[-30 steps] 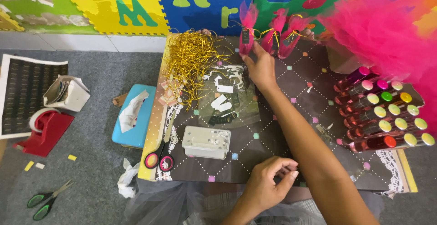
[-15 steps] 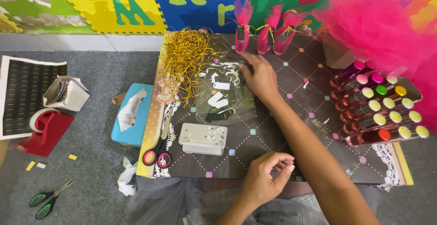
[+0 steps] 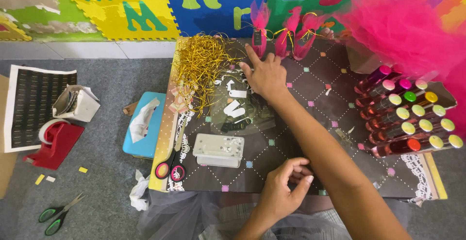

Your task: The person uses a hole punch to create holes in small white tags, then ties a gold string through the tag and around the neck of a pink bottle wrapped in tulle. The person places the finished bottle on the table and begins wrapping another bottle with pink tulle.

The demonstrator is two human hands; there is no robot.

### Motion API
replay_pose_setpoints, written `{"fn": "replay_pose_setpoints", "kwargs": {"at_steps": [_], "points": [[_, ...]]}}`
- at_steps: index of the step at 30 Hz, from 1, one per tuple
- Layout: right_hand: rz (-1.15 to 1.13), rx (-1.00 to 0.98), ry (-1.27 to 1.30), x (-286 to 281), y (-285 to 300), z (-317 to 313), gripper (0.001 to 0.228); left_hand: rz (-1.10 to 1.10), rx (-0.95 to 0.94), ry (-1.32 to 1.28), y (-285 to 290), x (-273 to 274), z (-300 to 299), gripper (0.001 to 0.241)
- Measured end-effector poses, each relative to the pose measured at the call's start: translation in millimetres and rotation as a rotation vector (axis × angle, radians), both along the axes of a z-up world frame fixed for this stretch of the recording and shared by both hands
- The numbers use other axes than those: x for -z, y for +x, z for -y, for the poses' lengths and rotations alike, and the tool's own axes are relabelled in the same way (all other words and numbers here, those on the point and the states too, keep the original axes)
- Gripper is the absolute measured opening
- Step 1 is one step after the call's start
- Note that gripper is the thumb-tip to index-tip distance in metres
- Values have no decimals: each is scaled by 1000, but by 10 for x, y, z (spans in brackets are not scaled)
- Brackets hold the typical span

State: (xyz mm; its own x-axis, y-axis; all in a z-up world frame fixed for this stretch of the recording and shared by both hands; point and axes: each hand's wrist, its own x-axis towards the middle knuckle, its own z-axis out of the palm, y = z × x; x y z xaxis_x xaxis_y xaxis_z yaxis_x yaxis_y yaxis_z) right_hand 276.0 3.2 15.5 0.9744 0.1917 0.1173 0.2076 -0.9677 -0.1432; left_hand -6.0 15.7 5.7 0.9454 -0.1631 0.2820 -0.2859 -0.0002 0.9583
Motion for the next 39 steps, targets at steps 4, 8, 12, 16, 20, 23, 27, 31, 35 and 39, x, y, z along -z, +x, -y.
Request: {"fn": "replay_pose_setpoints", "kwargs": {"at_steps": [4,8,12,16,20,23,27,31,35,39], "points": [[-63,15,81,-63,-8,35,67,15,-1,-1,-2,14,10,31],[-57,-4,168,-61,-33,49,65,10,8,-11,4,3,18,27],[-11,-8,171,-12,-36,72,66,46,3,-20,-3,-5,20,24],[-12,3,141,25,-20,109,67,48,14,-19,1,-12,19,23],[0,-5,157,-26,-41,120,64,85,5,-2,1,-60,5,20],[-43,7,145,-95,-65,112,65,100,1,11,5,-74,0,18],[-2,8,136,-15,-39,130,64,106,0,21,3,-65,5,17],[-9,8,125,1,-28,140,65,97,6,15,-2,-66,6,17],[-24,-6,158,-24,-37,149,65,104,0,25,-5,-61,8,17],[-84,-9,179,-135,-91,149,66,106,-2,31,-5,-66,9,17]]}}
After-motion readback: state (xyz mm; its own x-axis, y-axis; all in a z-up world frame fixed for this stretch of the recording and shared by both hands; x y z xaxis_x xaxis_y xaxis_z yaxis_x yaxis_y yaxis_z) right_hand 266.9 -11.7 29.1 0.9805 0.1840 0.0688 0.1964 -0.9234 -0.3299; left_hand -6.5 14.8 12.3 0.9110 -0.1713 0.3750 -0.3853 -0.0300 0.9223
